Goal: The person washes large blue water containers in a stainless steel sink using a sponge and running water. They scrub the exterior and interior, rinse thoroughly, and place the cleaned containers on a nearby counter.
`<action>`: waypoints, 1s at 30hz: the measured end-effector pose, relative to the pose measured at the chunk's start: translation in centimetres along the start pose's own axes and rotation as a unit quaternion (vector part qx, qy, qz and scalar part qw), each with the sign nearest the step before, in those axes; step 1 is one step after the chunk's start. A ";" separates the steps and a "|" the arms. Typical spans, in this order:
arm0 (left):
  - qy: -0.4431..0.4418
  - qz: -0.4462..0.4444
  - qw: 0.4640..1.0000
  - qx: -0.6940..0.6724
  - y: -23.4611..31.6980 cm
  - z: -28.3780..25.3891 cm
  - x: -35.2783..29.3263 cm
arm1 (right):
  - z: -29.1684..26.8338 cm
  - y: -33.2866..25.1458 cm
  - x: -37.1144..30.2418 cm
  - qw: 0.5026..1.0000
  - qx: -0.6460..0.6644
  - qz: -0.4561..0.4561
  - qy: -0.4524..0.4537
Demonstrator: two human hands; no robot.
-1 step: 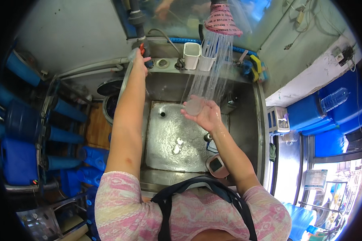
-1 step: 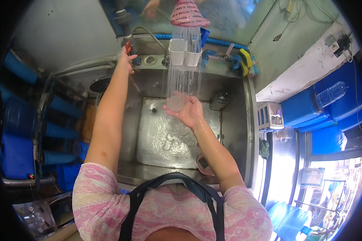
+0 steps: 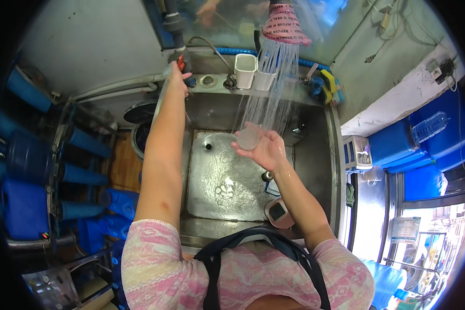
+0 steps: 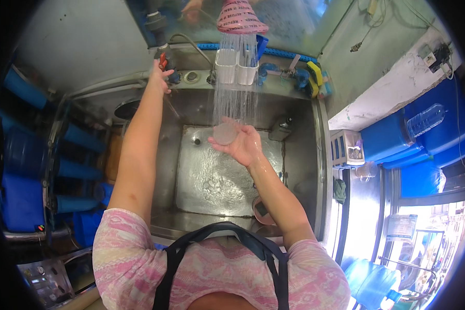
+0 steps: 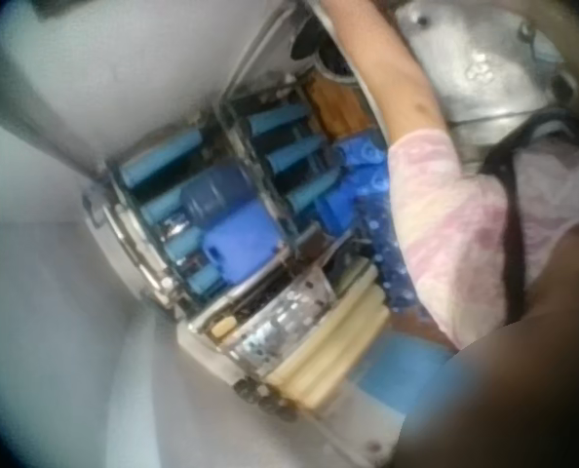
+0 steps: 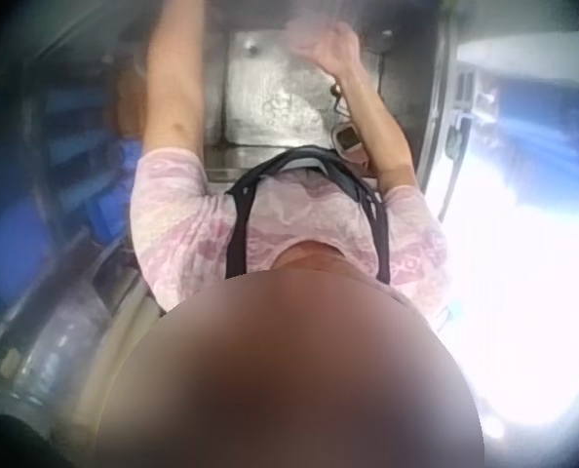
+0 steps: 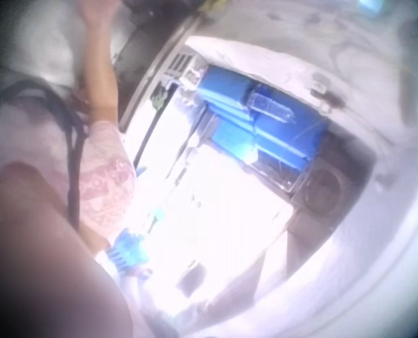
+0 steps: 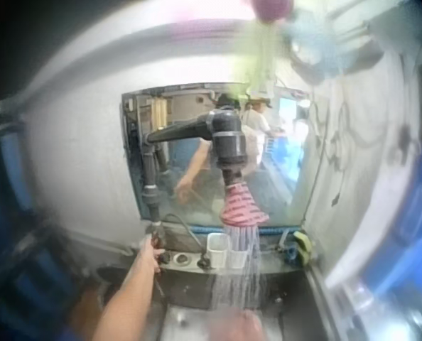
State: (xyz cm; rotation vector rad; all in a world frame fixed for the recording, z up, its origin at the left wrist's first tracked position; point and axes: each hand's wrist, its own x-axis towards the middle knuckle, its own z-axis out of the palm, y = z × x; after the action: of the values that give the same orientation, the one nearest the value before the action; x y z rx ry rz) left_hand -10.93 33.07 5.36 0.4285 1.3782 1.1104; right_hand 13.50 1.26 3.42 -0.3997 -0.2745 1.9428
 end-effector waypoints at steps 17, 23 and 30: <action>0.258 0.338 0.861 0.280 -8.0 3.7 -3.5 | -22.7 3.1 -5.3 0.400 -0.855 0.016 0.330; -0.303 0.497 0.772 0.257 -17.7 14.8 -14.0 | -26.1 6.0 -6.3 0.297 -0.926 -0.008 0.235; -0.344 0.443 0.730 0.391 -15.4 29.1 -18.1 | -27.4 6.8 -7.6 0.278 -0.946 -0.037 0.165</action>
State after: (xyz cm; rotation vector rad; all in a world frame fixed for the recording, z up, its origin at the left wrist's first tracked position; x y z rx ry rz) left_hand 24.53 21.28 9.34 2.0690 0.8505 0.8361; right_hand 21.49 -8.22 -23.07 -2.1051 -2.2120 0.2140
